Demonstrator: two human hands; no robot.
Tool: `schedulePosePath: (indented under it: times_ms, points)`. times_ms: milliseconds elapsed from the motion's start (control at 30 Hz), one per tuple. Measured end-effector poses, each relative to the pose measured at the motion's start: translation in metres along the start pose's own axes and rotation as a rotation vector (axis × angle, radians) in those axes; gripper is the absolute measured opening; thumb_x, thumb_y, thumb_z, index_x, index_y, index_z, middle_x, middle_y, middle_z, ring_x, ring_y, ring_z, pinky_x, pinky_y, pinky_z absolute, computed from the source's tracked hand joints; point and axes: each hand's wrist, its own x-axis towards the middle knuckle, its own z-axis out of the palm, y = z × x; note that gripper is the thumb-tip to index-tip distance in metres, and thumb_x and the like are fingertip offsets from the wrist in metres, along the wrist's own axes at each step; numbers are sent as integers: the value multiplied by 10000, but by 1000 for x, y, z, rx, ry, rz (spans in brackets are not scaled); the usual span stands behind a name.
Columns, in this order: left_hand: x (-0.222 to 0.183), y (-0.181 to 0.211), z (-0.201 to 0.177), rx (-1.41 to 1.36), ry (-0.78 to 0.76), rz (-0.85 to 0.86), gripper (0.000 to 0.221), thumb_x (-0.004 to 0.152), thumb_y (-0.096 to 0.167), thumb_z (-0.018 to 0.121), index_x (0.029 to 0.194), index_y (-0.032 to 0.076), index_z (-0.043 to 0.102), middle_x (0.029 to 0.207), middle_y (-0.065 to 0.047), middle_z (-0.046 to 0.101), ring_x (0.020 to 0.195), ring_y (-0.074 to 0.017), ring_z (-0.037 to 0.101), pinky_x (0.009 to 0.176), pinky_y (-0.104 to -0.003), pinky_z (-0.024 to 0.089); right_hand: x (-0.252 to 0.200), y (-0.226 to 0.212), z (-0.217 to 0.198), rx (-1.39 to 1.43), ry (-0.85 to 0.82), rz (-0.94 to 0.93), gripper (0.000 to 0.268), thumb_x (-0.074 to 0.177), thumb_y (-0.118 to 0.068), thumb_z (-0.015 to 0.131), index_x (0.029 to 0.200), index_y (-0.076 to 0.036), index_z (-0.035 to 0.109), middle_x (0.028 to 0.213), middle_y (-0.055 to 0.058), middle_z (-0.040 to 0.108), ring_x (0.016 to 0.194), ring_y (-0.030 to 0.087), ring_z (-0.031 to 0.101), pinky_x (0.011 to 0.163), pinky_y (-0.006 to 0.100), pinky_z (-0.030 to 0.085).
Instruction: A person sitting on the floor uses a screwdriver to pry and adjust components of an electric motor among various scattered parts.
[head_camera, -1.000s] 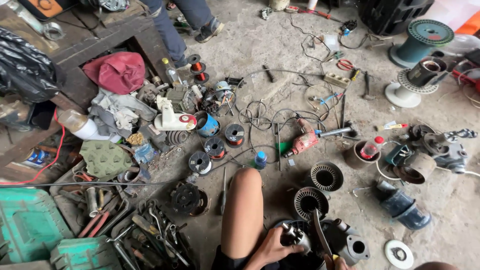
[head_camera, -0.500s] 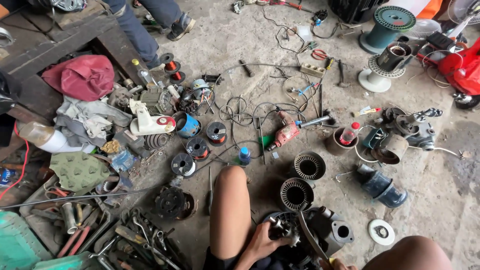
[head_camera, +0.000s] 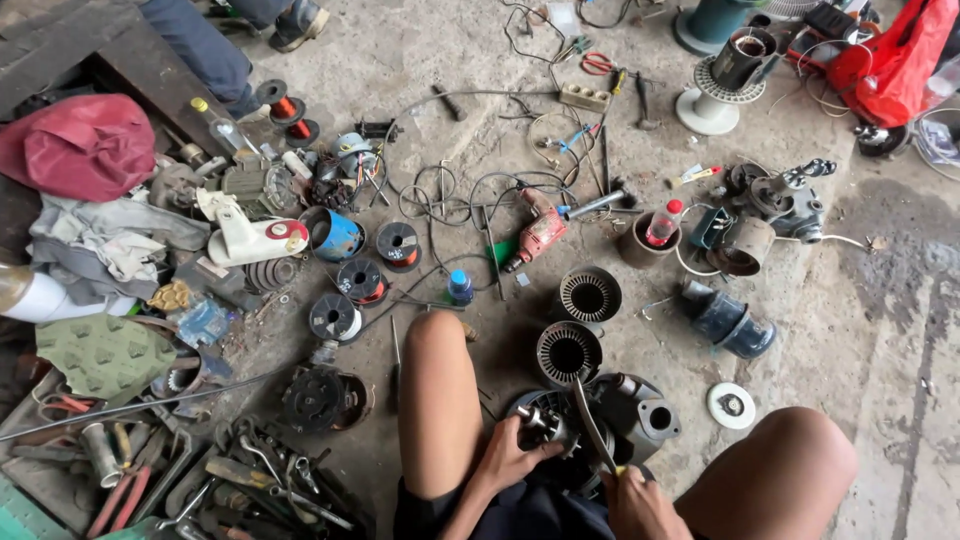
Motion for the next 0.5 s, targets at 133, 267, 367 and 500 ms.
schedulePosePath:
  times_ms: [133, 267, 367, 500]
  points:
    - [3, 2, -5, 18, -10, -41, 621, 777, 510, 843, 1071, -3, 654, 997, -86, 761, 864, -180, 728, 824, -309, 589, 10, -17, -35, 288, 158, -139, 427, 979, -443, 575, 785, -63, 594, 601, 159, 725, 518, 351, 722, 515, 452, 573]
    - [5, -6, -1, 20, -26, -66, 562, 767, 450, 868, 1046, 15, 648, 964, -75, 758, 815, -174, 709, 779, -322, 581, -26, -4, -90, 171, -197, -20, 474, 1020, -512, 469, 794, -119, 607, 662, 88, 766, 648, 270, 775, 647, 399, 600]
    - [3, -5, -2, -1, -1, 12, 451, 771, 306, 893, 1025, 7, 670, 934, -70, 787, 774, -162, 728, 741, -292, 589, -27, -7, -53, 155, -256, -14, 376, 994, -512, 505, 1070, -175, 652, 760, 113, 793, 726, 333, 776, 682, 453, 604]
    - [5, -1, -2, 18, 7, -21, 556, 760, 421, 878, 1055, 3, 660, 952, -83, 786, 814, -181, 750, 771, -305, 600, -15, -38, -60, 319, 224, -167, 400, 997, -371, 585, 751, -55, 568, 600, 150, 665, 507, 346, 652, 509, 461, 525]
